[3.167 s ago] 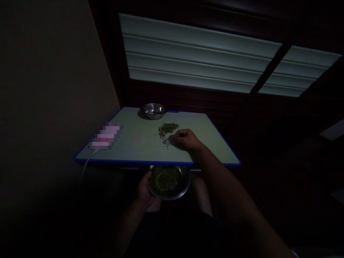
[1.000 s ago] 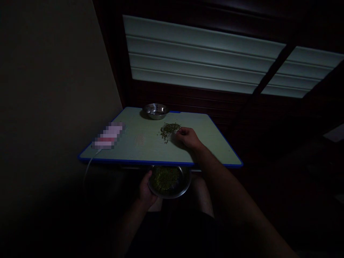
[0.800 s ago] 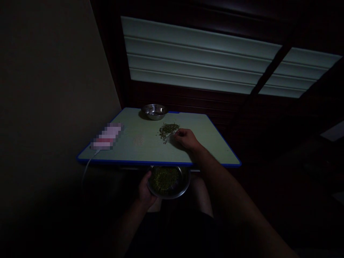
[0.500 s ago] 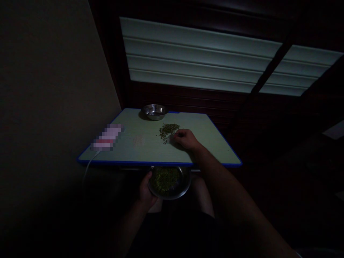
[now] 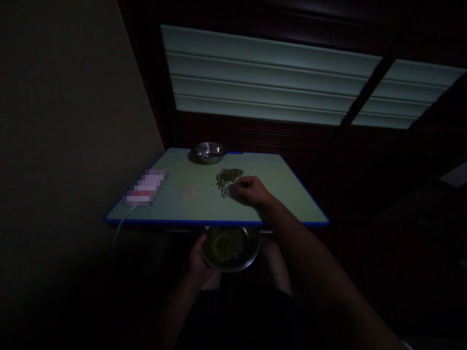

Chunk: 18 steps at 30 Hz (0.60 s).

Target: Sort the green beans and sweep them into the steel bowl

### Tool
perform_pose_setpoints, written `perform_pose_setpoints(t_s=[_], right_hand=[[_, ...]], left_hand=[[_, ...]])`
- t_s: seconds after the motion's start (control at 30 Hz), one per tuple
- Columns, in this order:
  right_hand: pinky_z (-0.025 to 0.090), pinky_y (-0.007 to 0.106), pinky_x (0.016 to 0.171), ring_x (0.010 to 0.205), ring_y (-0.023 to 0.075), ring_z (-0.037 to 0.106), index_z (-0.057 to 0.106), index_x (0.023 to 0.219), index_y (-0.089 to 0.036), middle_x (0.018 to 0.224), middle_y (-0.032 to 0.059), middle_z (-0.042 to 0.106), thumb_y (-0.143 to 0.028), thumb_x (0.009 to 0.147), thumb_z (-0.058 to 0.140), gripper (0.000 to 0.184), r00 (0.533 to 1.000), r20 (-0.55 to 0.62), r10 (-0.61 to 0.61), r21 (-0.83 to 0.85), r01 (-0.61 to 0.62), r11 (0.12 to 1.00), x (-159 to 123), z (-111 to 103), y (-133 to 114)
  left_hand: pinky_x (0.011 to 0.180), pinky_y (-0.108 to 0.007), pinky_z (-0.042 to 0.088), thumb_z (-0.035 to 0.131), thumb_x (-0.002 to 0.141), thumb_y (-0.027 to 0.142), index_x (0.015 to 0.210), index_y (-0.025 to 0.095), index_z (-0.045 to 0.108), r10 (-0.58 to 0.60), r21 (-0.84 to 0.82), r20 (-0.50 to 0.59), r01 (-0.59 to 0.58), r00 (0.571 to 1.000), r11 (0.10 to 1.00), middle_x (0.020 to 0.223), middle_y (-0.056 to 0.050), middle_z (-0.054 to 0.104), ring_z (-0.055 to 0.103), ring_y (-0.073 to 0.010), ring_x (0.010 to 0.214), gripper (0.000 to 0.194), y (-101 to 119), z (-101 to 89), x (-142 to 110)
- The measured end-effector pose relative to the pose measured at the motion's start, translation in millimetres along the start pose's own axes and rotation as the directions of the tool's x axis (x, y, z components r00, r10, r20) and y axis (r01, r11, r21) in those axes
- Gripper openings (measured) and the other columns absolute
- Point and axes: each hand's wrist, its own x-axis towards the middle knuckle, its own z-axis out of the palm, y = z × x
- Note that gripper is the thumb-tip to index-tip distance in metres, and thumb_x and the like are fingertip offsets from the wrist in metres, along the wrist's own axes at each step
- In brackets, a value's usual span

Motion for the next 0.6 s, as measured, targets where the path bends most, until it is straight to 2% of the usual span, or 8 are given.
perform_pose_setpoints(t_s=[0.13, 0.33, 0.6], right_hand=[[0.034, 0.024, 0.055, 0.057, 0.0097, 0.043, 0.061, 0.063, -0.014, 0.058, -0.0012, 0.054, -0.030, 0.059, 0.061, 0.017, 0.999, -0.032, 0.008, 0.010, -0.007, 1.000, -0.8, -0.6, -1.1], [0.033, 0.024, 0.053, 0.055, 0.0091, 0.042, 0.060, 0.062, -0.014, 0.056, -0.0015, 0.052, -0.028, 0.058, 0.061, 0.014, 0.999, -0.005, 0.041, -0.016, -0.041, 0.999, -1.1, -0.9, 1.1], [0.033, 0.024, 0.053, 0.054, 0.0091, 0.042, 0.060, 0.063, -0.014, 0.057, -0.0013, 0.053, -0.028, 0.059, 0.060, 0.015, 0.997, -0.052, 0.051, -0.049, -0.054, 0.997, -1.1, 1.5, 1.3]], left_hand=[[0.094, -0.043, 0.049, 0.057, 0.080, 0.027, 0.088, 0.014, 0.074, 0.020, -0.030, 0.051, -0.019, 0.999, 0.999, 0.085, -0.009, 0.077, 0.071, -0.0264, 0.090, 0.023, -0.8, -3.0, 1.9], [0.094, -0.043, 0.049, 0.055, 0.081, 0.027, 0.087, 0.013, 0.074, 0.003, -0.040, 0.026, -0.002, 1.000, 0.999, 0.084, -0.010, 0.077, 0.071, -0.0265, 0.087, 0.024, -0.2, 0.9, 0.1], [0.095, -0.045, 0.049, 0.054, 0.081, 0.026, 0.086, 0.014, 0.074, -0.003, -0.016, 0.000, 0.003, 1.000, 1.000, 0.082, -0.009, 0.077, 0.071, -0.0257, 0.085, 0.024, 0.3, 2.3, -2.1]])
